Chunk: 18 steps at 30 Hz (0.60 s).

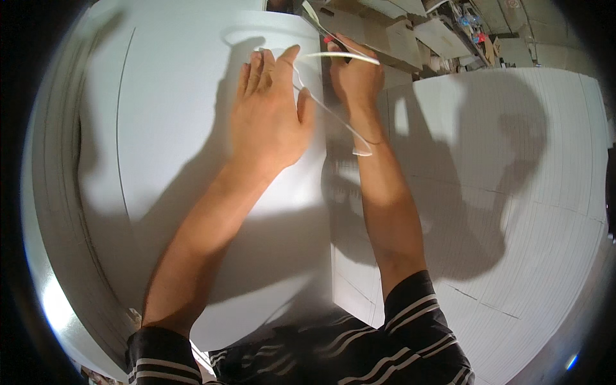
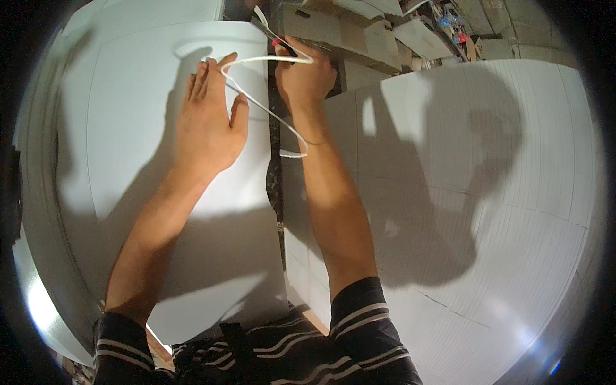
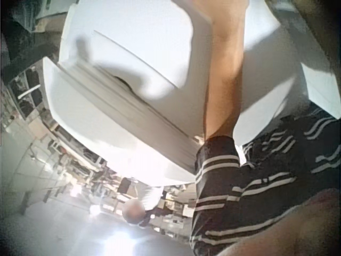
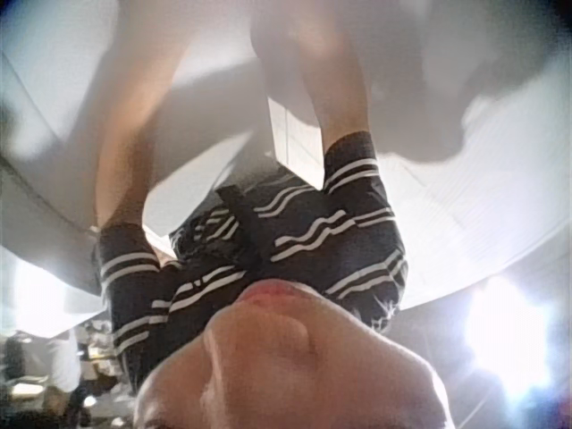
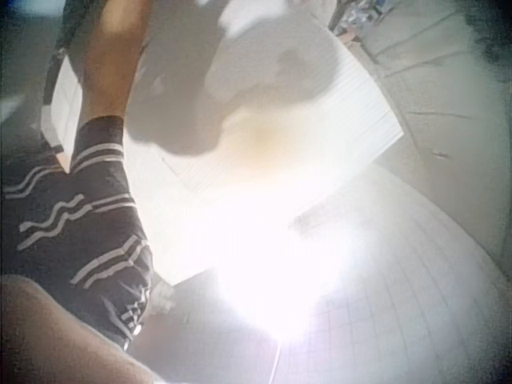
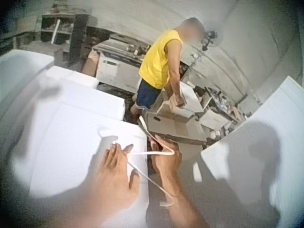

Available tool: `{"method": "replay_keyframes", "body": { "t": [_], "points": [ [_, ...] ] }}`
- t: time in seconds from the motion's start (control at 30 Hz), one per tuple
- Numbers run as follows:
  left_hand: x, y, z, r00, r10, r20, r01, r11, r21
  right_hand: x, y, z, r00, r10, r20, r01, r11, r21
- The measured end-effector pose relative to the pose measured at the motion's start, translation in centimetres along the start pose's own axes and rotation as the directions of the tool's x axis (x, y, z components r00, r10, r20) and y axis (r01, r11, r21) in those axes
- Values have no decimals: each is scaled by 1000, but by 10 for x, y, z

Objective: The person uses a utility knife to cut large white sheets on a workbench. They repeatedly score the sheets, snap them apart, and stack the cut pieces. Another person is visible in the background handling similar materials.

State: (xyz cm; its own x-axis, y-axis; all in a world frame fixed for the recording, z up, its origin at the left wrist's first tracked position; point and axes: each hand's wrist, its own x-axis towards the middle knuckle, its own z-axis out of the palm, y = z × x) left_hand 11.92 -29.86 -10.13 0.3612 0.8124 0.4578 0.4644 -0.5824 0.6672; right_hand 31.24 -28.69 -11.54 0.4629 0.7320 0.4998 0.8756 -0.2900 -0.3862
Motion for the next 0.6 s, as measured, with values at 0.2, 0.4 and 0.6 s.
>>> {"method": "replay_keyframes", "body": {
  "t": [0.2,0.4,0.6],
  "points": [
    [9,-6,9,999,-18,32,19,999,-37,17,0,6,978,160,136,-158,987,-21],
    [4,-14,14,999,-28,29,29,999,-29,21,6,9,992,48,118,-51,998,26],
    [-5,-1,8,991,-48,122,37,996,86,29,16,7,984,-10,179,11,1000,-2]
  ]
}}
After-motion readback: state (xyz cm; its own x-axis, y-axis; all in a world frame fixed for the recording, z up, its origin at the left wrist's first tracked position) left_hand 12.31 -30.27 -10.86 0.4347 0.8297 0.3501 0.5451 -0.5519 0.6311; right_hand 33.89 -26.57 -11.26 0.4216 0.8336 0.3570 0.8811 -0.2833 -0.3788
